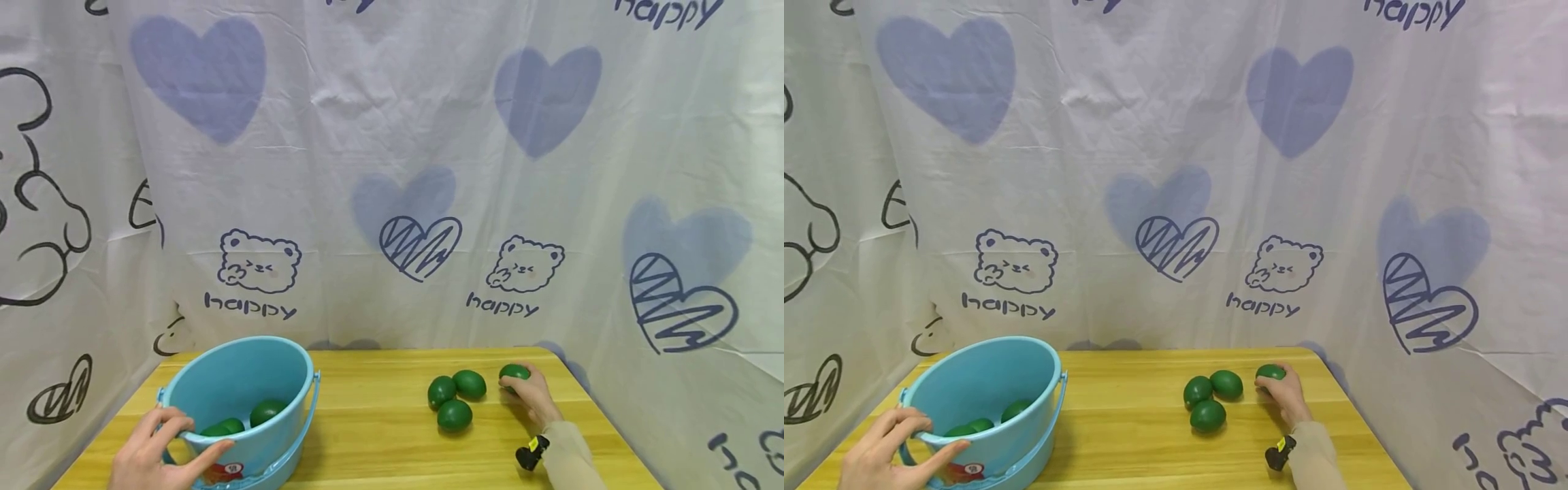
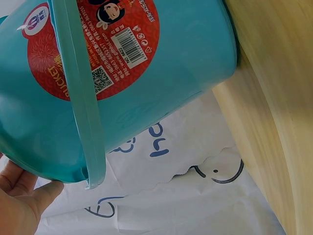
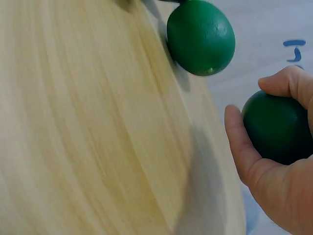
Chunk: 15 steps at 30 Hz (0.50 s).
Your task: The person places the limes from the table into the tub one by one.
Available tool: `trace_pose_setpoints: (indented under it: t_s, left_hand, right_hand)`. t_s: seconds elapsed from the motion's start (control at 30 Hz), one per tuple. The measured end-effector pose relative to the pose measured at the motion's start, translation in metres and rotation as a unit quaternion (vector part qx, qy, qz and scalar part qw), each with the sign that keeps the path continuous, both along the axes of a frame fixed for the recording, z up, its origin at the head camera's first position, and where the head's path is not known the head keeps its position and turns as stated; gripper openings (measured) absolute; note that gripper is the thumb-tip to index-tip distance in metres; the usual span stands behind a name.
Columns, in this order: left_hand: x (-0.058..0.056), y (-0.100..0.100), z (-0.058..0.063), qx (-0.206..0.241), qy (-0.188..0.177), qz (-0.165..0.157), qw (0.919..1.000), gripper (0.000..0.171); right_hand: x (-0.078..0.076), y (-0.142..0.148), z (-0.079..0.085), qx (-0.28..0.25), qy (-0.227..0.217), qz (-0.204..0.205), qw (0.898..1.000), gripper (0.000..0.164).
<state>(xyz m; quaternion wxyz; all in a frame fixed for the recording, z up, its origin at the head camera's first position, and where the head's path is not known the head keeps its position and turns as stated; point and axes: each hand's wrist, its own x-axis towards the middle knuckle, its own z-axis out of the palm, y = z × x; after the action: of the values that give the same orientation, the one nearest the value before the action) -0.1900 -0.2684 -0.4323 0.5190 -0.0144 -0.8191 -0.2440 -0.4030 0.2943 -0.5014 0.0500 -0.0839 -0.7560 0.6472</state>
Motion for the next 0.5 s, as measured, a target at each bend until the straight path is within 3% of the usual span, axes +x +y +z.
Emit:
trace_pose_setpoints:
  t_s: [0.13, 0.5]
  left_hand:
    - [0.000, 0.000, 0.000, 0.003, -0.001, 0.003, 1.0000, 0.055]
    - [0.000, 0.001, -0.001, 0.006, 0.000, 0.002, 1.0000, 0.054]
  right_hand:
    - [0.002, -0.005, 0.005, 0.013, 0.011, 0.010, 1.000, 0.067]
    - [0.009, -0.023, 0.025, -0.015, 0.022, 0.035, 0.999, 0.064]
